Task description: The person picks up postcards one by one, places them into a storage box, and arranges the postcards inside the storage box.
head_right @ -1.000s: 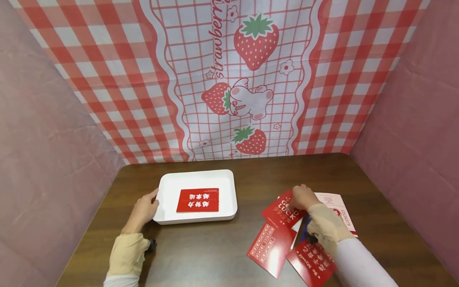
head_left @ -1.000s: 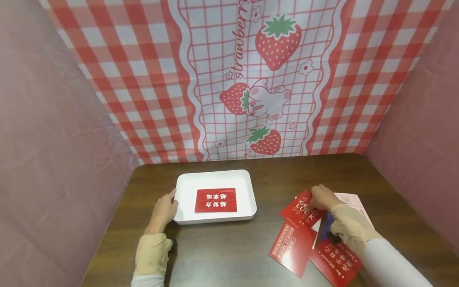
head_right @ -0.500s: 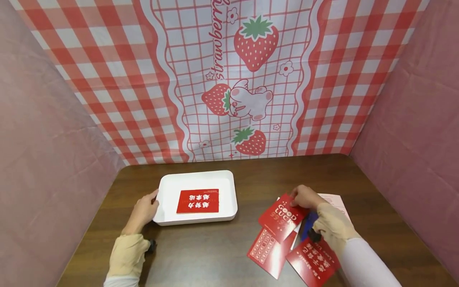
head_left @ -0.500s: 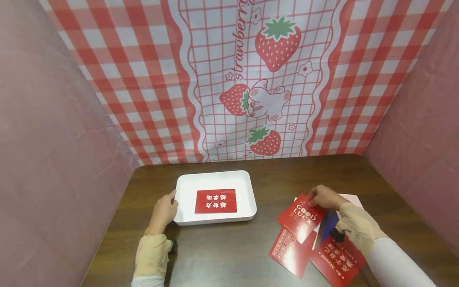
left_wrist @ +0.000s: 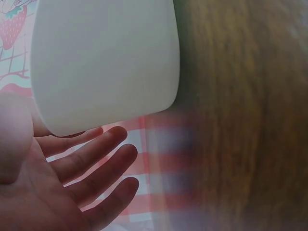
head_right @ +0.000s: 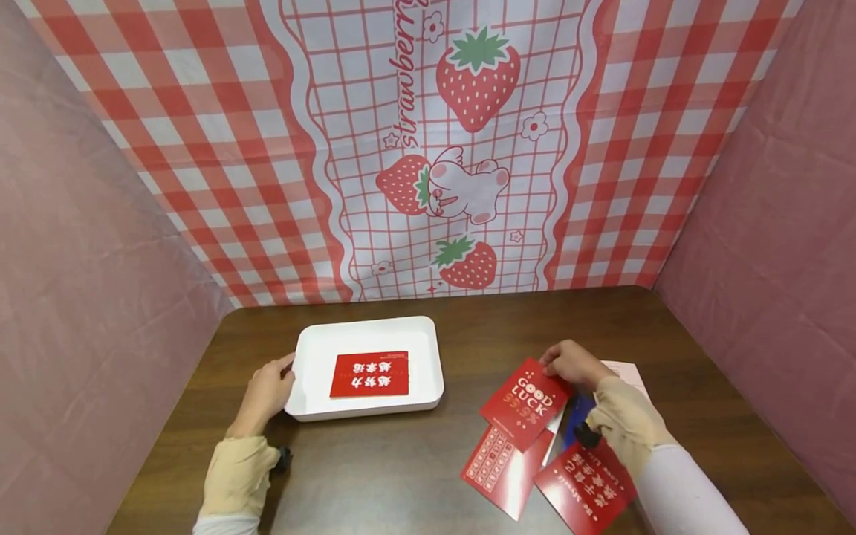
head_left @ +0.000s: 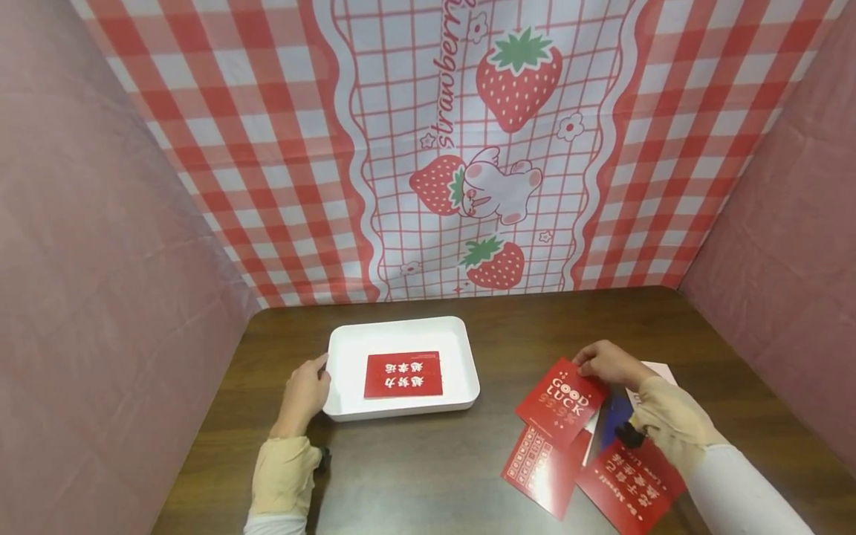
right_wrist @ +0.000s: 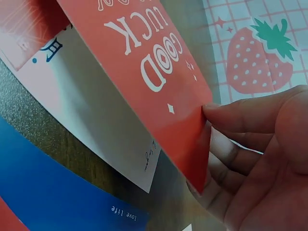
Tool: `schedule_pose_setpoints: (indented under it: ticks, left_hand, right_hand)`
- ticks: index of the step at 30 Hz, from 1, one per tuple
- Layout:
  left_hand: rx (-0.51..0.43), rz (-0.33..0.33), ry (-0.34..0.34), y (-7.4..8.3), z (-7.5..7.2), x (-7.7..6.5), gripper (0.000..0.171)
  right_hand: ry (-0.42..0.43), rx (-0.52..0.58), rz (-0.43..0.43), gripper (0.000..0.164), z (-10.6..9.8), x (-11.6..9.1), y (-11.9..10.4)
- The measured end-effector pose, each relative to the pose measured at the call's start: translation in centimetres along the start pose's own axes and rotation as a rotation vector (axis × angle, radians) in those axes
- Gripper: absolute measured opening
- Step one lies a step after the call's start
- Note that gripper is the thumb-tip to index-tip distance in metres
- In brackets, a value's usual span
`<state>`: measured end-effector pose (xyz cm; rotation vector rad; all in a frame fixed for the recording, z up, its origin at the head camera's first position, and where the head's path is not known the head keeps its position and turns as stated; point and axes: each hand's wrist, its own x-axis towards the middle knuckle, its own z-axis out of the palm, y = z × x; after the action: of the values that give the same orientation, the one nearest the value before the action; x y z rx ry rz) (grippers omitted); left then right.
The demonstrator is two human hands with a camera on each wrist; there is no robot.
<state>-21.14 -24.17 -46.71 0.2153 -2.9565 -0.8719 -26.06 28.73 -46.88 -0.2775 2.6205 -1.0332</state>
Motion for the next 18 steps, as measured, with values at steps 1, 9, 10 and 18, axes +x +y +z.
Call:
schedule_pose_setpoints:
  ticks: [1,9,10,18]
  left_hand:
    - [0.001,0.003,0.003,-0.01,-0.03,0.01,0.046]
    - [-0.008,0.007,0.017,0.06,-0.08,-0.08,0.045]
    - [-0.008,0.009,0.02,0.07,-0.05,-0.09,0.045]
    - [-0.007,0.002,0.019,0.11,-0.12,-0.14,0.044]
  right_hand:
    - [0.0,0.012,0.001,0.026,-0.02,0.01,0.0]
    - [-0.086,0.25,0.038,0.032,-0.46,-0.3,-0.07]
    - [-0.094,0.265,0.037,0.033,-0.54,-0.36,-0.09]
    - [-0.124,0.347,0.055,0.04,-0.77,-0.43,-0.18]
